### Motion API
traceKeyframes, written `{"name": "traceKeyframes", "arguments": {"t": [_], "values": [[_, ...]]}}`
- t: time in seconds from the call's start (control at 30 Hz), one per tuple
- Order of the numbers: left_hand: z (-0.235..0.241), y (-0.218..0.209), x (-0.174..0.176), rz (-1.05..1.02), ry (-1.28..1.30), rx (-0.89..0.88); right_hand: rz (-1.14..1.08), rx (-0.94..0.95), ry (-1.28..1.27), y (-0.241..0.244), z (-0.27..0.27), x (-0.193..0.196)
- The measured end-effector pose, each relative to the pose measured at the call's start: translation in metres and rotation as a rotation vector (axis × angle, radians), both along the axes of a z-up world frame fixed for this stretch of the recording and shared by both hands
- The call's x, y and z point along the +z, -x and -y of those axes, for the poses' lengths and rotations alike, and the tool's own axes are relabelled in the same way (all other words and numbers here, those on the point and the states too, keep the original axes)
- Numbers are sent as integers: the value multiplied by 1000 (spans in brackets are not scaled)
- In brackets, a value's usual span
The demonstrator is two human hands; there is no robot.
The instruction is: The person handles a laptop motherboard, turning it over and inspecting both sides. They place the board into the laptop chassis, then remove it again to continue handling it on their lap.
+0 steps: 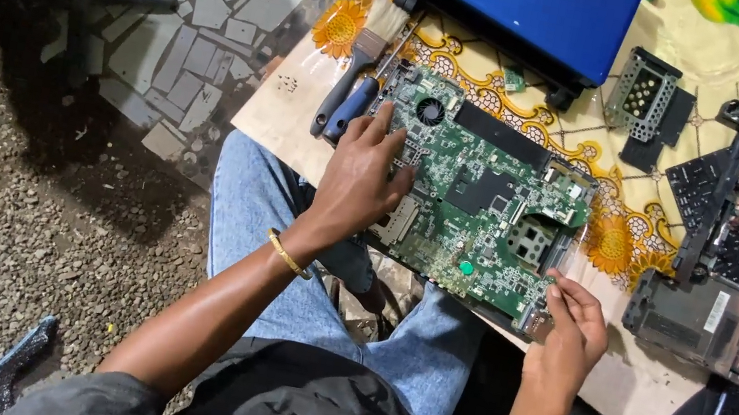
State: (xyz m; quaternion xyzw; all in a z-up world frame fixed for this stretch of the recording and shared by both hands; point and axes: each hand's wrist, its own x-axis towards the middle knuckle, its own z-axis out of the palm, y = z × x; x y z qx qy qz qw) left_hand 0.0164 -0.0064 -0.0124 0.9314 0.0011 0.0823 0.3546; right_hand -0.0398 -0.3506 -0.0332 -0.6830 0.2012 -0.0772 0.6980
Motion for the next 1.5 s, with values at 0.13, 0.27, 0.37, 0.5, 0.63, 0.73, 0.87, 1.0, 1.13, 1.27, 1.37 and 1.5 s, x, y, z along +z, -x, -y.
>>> {"name": "traceKeyframes", "arguments": {"t": [0.13, 0.27, 0.37, 0.5, 0.63, 0.73, 0.87, 1.0, 1.13, 1.27, 1.37, 1.5], "values": [[4, -8, 14, -28, -68, 7, -3, 17, 35, -3, 2, -2], [4, -13, 17, -26, -78, -2, 6, 53, 47, -8, 2, -3], [3, -15, 20, -62, -77, 0, -22, 61, 46, -12, -4, 5], [4, -18, 15, -77, -82, 7, -50, 72, 69, -16, -2, 6], [3, -11, 18, -124, -27, 4, -61, 56, 78, -17, -3, 13], [2, 3, 15, -62, 8, 22, -37, 51, 101, -11, -9, 22], [1, 25, 13, 45, 63, 36, -80, -89, -5, -4, -15, 24], [-4, 36, 21, 56, 91, 44, -124, -79, 15, 2, -21, 31], [-2, 35, 34, 38, 47, 63, -137, -75, 4, 1, -16, 31], [-6, 28, 37, 10, 59, 74, -137, -66, -9, 2, -16, 38], [-13, 26, 40, -69, 112, 55, -143, -71, -54, 2, -16, 47], [-14, 21, 32, -132, 198, 102, -158, -82, -85, -2, -13, 51]]}}
